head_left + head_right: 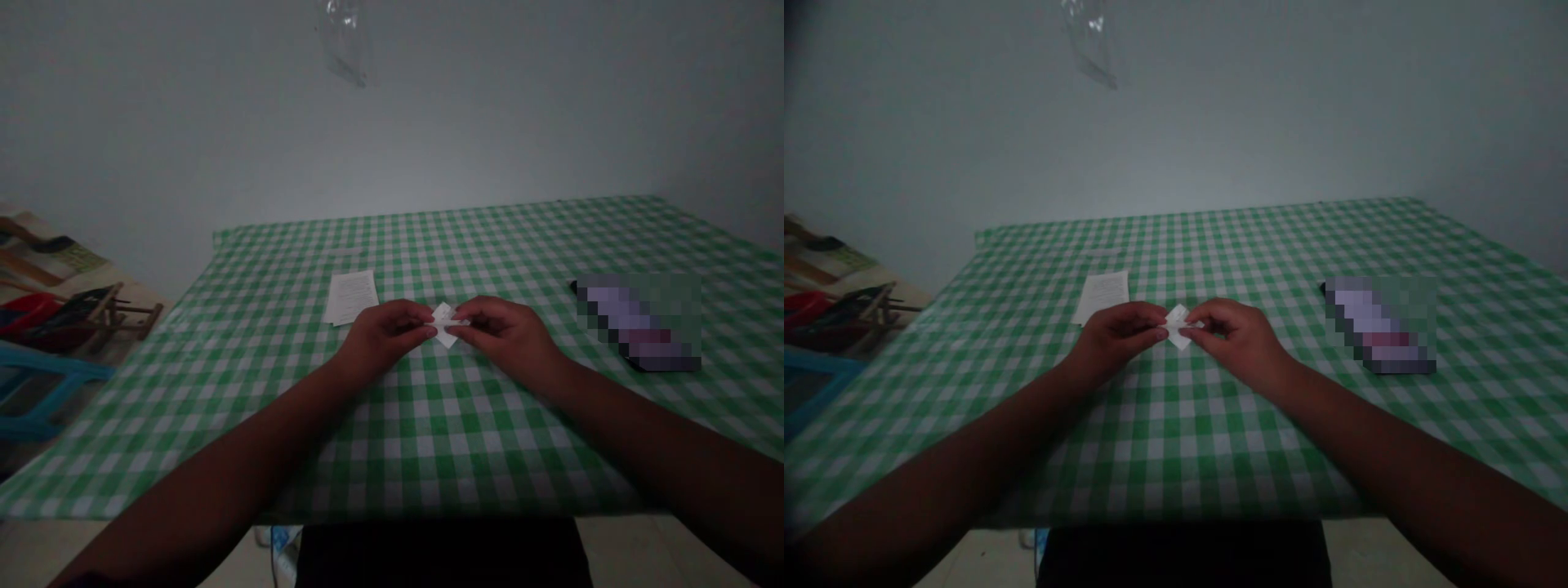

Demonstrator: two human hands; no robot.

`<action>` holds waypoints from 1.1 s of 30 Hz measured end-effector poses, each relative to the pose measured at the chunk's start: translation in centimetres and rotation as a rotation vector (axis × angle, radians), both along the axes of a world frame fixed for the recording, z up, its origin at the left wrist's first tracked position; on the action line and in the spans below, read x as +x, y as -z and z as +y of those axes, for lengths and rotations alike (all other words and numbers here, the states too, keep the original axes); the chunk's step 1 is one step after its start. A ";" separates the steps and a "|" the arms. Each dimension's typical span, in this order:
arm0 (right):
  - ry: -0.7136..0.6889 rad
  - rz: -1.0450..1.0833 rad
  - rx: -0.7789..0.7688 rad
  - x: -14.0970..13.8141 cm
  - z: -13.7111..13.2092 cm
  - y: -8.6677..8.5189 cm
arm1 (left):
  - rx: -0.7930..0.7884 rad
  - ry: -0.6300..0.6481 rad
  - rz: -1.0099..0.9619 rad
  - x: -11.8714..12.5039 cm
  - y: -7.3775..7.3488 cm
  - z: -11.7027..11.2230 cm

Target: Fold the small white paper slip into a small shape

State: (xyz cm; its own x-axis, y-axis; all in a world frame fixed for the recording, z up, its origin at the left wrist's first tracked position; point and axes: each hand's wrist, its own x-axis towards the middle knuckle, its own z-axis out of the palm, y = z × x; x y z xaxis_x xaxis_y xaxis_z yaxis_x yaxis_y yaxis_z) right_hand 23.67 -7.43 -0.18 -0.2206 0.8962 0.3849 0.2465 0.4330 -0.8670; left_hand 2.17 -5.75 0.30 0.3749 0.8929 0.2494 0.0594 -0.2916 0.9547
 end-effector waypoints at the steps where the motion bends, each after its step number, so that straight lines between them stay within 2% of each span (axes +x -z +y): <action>1: 0.020 0.013 0.001 0.0 0.0 0.0 | 0.025 -0.020 0.018 0.0 -0.1 0.0; 4: 0.046 0.004 0.085 0.1 -0.1 -0.1 | 0.066 -0.074 0.094 0.2 -0.2 -0.2; 8: 0.054 -0.038 0.183 0.1 -0.3 -0.6 | 0.149 -0.069 0.127 0.4 -0.6 -0.6; 12: 0.072 -0.032 0.174 0.1 -0.4 -0.8 | 0.302 -0.066 0.171 0.1 -1.0 -0.7; 16: 0.062 0.027 0.103 0.1 -0.4 -0.7 | 0.342 -0.023 0.215 -0.3 -1.2 -0.4; 21: 0.084 0.144 -0.059 -0.3 -0.7 -1.0 | 0.302 0.006 0.205 -0.4 -1.1 -0.3; 26: 0.114 0.146 -0.131 -0.5 -0.8 -1.4 | 0.292 -0.018 0.118 -0.2 -0.8 -0.3; 28: 0.088 0.148 -0.135 -0.4 -0.7 -1.4 | 0.229 -0.013 0.077 -0.1 -0.8 -0.3; 33: 0.042 0.211 -0.182 -0.5 -0.6 -1.0 | -0.039 -0.020 -0.066 0.6 -1.1 -0.7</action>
State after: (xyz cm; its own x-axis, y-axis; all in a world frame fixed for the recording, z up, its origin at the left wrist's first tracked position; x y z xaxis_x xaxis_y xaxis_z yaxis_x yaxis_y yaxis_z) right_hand 23.13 -8.00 0.78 -0.1137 0.9616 0.2498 0.0667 0.2582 -0.9638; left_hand 2.73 -6.44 1.37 0.3409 0.9095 0.2380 0.0013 -0.2536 0.9673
